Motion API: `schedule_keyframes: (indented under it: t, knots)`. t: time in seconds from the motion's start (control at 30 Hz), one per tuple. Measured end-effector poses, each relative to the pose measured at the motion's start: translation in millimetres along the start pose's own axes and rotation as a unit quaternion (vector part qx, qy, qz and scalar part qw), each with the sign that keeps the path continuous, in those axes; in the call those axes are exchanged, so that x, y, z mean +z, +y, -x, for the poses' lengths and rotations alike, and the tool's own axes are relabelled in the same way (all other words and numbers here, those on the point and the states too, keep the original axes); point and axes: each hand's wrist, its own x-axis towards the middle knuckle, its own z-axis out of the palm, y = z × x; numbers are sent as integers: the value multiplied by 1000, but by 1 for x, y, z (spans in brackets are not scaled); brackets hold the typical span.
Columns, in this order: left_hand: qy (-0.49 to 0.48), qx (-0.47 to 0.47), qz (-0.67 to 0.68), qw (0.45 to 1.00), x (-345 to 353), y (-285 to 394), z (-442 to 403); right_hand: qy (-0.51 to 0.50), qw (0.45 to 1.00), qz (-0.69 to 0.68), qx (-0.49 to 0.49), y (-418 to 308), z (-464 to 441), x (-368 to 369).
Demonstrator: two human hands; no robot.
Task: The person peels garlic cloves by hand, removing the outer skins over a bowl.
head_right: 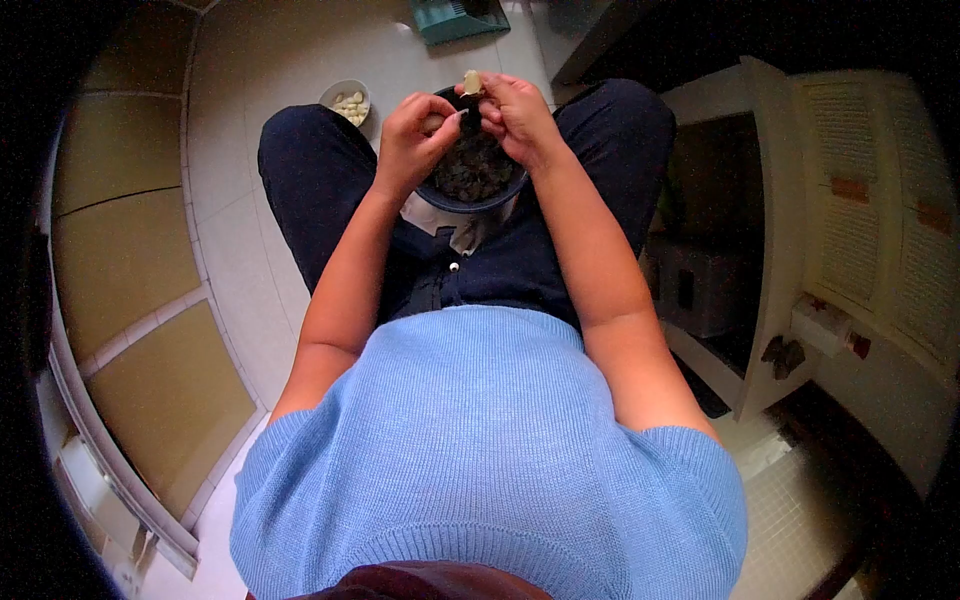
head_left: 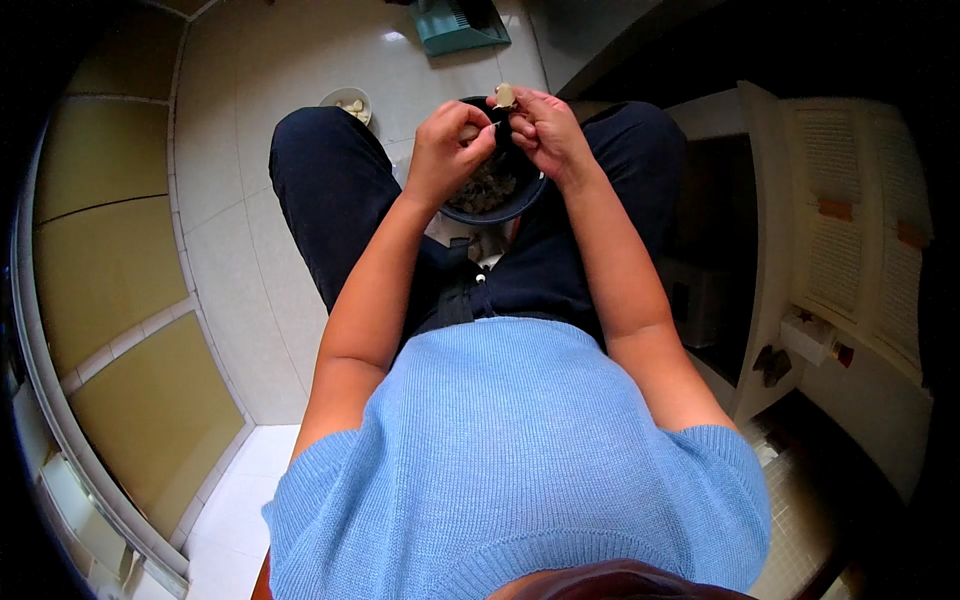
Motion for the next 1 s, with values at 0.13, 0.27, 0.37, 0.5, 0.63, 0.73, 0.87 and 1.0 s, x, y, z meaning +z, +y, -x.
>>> schedule_keyframes:
  t: [0.13, 0.27, 0.37, 0.5, 0.63, 0.73, 0.87, 1.0]
  knots:
    - [25, -15, -36, 999, 3, -6, 1, 1, 1000, -7, -6, -1, -1, -2]
    - [19, -29, -52, 998, 4, -14, 1, 5, 1000, -19, -1, 3, -3, -8]
    - [3, -26, -56, 998, 5, -19, 2, 13, 1000, -25, -6, 2, -2, -5]
    - [-22, -79, -19, 996, 7, -23, 3, -5, 1000, 1, -3, 1, -2, -5]
    - [-18, -119, 33, 992, 8, -21, 4, -5, 1000, 6, 2, 0, 1, -2]
    - [-5, -255, 143, 956, 6, -17, 1, -5, 1000, 24, -1, 0, 3, 1]
    - [36, -241, 187, 952, 9, -17, -1, -17, 997, 68, 8, 0, 4, 2]
    - [52, -249, 240, 937, 9, -18, 0, -36, 996, 87, 7, 2, 3, 1]
